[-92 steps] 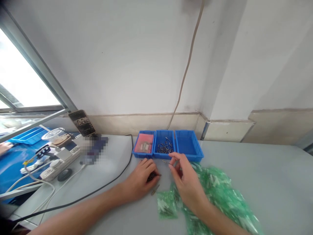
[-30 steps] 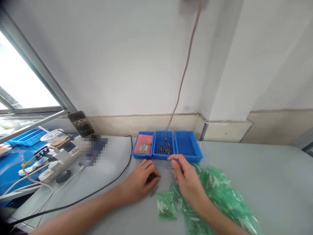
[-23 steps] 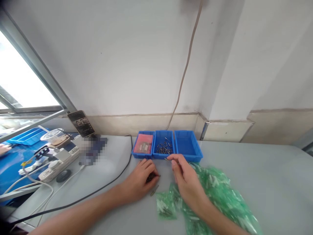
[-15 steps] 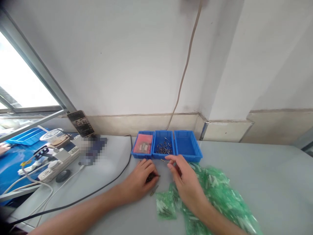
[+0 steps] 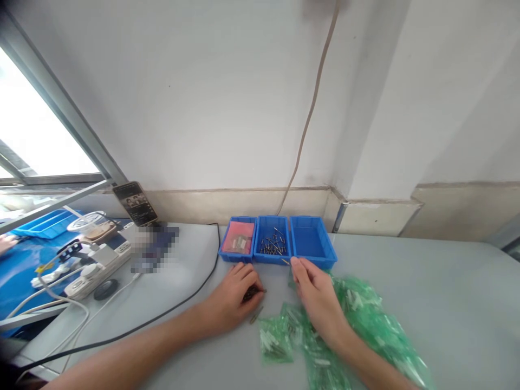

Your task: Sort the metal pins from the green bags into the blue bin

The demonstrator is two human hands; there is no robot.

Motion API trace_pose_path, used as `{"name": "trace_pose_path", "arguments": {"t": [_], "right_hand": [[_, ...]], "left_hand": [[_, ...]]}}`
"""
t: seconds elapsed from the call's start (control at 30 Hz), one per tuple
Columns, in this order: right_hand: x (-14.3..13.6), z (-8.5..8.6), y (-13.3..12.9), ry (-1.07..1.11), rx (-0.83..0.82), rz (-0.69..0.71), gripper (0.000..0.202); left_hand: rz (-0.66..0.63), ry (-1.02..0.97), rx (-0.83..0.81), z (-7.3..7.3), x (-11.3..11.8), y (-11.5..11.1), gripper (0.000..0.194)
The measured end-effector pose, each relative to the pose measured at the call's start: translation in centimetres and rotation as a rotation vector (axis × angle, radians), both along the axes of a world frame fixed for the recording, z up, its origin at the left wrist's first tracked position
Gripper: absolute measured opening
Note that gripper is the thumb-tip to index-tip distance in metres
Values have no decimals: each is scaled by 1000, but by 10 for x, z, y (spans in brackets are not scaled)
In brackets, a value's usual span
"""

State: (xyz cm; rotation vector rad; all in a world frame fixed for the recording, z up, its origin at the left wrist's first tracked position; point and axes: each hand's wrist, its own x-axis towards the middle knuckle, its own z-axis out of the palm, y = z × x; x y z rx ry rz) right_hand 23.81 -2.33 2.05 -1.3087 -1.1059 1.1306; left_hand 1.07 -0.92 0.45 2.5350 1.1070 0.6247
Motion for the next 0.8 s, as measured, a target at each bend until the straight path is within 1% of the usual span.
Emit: {"name": "trace_pose_path", "arguments": {"t": [0.1, 0.33, 0.7, 0.8], "right_hand": [[1, 4, 3, 93, -17, -15, 58], [1, 8, 2, 35, -12, 12, 48], [-3, 8, 6, -35, -19, 40, 50], [-3, 8, 5, -19, -23, 33, 51]], "left_hand": [[0, 5, -1, 0, 0, 0, 9], [0, 4, 9, -2, 0, 0, 7], [-5, 12, 0, -1, -1, 1, 7], [-7, 13, -5, 1, -1, 0, 6]]}}
